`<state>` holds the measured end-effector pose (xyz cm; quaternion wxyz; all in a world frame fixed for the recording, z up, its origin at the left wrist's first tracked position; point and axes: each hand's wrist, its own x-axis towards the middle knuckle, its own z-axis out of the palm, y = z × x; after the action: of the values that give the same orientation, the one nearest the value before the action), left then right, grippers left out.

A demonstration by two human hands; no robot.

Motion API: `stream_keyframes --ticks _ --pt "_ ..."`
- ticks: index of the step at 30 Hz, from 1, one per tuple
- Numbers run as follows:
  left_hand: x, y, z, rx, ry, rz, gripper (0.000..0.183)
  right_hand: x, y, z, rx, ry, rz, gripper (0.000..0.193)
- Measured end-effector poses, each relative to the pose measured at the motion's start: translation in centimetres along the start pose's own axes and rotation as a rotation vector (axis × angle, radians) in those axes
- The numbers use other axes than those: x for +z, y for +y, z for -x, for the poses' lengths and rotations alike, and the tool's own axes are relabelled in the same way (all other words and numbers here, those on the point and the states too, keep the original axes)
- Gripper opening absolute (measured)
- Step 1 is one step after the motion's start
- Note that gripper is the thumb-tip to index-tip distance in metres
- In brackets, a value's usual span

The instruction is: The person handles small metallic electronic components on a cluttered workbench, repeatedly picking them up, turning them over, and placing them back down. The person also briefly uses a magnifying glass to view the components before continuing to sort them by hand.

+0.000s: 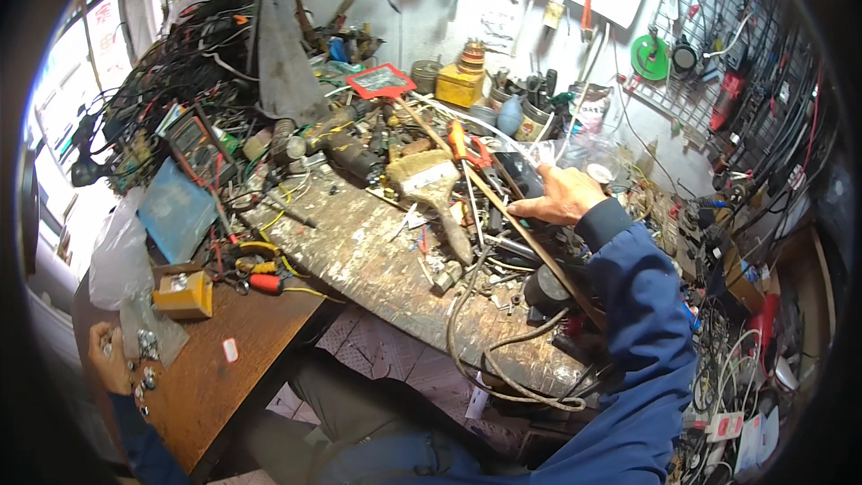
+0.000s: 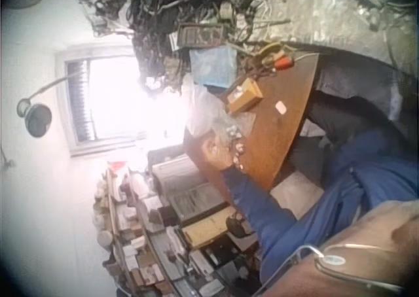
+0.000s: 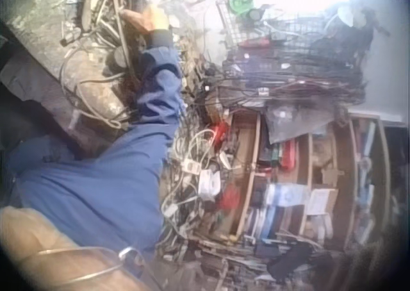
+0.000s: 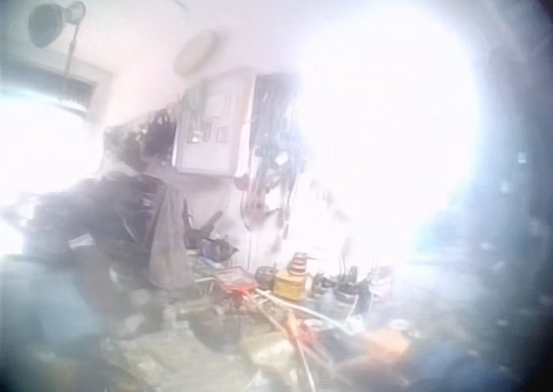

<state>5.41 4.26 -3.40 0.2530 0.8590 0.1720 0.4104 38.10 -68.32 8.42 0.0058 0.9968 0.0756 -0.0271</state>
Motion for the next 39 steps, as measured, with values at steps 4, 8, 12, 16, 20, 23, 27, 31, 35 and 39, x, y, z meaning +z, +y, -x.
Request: stream_keyframes --ticks 4,8,12,16,20,23,27,31,35,39 --pt "-0.7 -0.4 0.4 -0.058 -0.065 0.007 0.011 1.4 1.0 -1.1 0.004 -0.017 -0.114 0.099" --pt "0.2 -1.3 0.0 -0.029 -0.096 -0.021 0.011 2.2 3.2 -1.3 0.027 0.020 -0.211 0.096" --pt "-1.4 -3.0 0.5 -0.091 -0.077 -0.079 0.011 -2.0 5.0 1.2 0.107 -0.011 -0.433 0.100" --pt "-1.6 -3.4 0.4 -0.150 -0.113 -0.075 0.013 -4.1 7.7 7.2 0.075 -0.098 -0.491 0.102" --pt "-1.8 -6.2 -0.7 -0.143 -0.122 -0.122 0.017 -1.9 9.9 11.0 0.137 -0.131 -0.393 0.100" --pt "-3.8 -9.8 -0.6 -0.109 -0.118 -0.165 0.018 -0.7 9.9 10.7 0.073 -0.101 -0.393 0.099" --pt "-2.3 -7.2 -0.8 -0.204 -0.121 -0.080 0.019 -1.5 8.4 11.2 0.024 -0.144 -0.235 0.089" --pt "-2.2 -3.4 -0.1 -0.209 -0.076 -0.055 0.015 -2.6 4.1 7.0 -0.246 0.065 -0.129 0.064" --pt "-2.0 -2.4 0.8 -0.203 -0.100 0.014 0.012 -1.1 -2.0 -0.1 -0.336 0.098 -0.285 0.051" --pt "-0.8 -1.5 0.8 -0.153 -0.125 0.022 0.010 0.7 -5.1 -4.8 -0.224 0.042 -0.129 0.058"
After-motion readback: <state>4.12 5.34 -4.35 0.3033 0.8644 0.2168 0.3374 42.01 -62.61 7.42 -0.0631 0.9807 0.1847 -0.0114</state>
